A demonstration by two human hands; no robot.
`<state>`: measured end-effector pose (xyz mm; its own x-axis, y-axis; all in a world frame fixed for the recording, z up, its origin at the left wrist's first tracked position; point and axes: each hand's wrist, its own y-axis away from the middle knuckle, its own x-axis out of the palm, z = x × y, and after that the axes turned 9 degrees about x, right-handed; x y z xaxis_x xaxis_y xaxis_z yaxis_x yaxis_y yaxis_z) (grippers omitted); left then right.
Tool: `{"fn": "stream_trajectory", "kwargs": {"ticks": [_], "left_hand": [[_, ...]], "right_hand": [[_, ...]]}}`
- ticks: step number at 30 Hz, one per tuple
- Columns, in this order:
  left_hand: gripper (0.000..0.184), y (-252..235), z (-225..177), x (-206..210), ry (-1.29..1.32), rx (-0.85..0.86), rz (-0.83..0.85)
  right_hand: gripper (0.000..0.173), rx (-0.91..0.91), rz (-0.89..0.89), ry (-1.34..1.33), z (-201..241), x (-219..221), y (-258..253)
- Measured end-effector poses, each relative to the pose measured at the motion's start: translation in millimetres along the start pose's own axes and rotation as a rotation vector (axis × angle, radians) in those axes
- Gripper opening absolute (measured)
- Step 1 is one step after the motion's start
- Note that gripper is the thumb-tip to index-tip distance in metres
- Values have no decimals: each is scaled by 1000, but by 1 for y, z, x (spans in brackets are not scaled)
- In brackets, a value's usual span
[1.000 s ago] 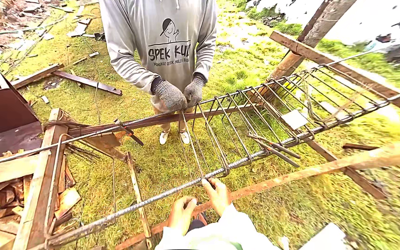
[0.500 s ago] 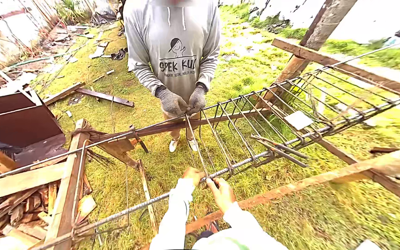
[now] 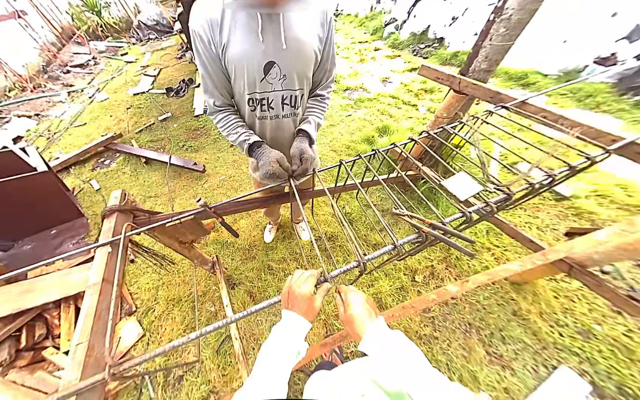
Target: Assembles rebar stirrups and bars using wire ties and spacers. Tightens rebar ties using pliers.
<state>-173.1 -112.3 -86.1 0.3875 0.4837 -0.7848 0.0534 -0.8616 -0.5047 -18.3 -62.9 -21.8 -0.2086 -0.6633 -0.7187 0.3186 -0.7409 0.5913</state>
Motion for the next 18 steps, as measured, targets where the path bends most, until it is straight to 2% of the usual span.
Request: {"fn": "stream_trajectory", "kwargs": {"ticks": [4, 7, 10, 12, 13, 16, 18], "left_hand": [[30, 4, 5, 10, -77, 107, -100], [26, 5, 7, 11, -95, 174, -120], [32, 4, 3, 6, -66, 178, -33], [49, 7, -4, 4, -91, 135, 33], [53, 9, -9, 7, -120, 106, 5], [39, 16, -23, 30, -158, -18, -197], [32, 15, -28, 40, -138, -91, -287]], "right_hand": [[44, -25, 100, 63, 14, -24, 2], [40, -17, 223, -143, 12, -35, -16], [33, 2, 309, -355, 6, -35, -32], [38, -82, 271, -237, 5, -35, -38], [44, -139, 267, -124, 6, -39, -37], [63, -240, 390, 107, 12, -65, -19], [65, -191, 456, 103, 8, -91, -13]]}}
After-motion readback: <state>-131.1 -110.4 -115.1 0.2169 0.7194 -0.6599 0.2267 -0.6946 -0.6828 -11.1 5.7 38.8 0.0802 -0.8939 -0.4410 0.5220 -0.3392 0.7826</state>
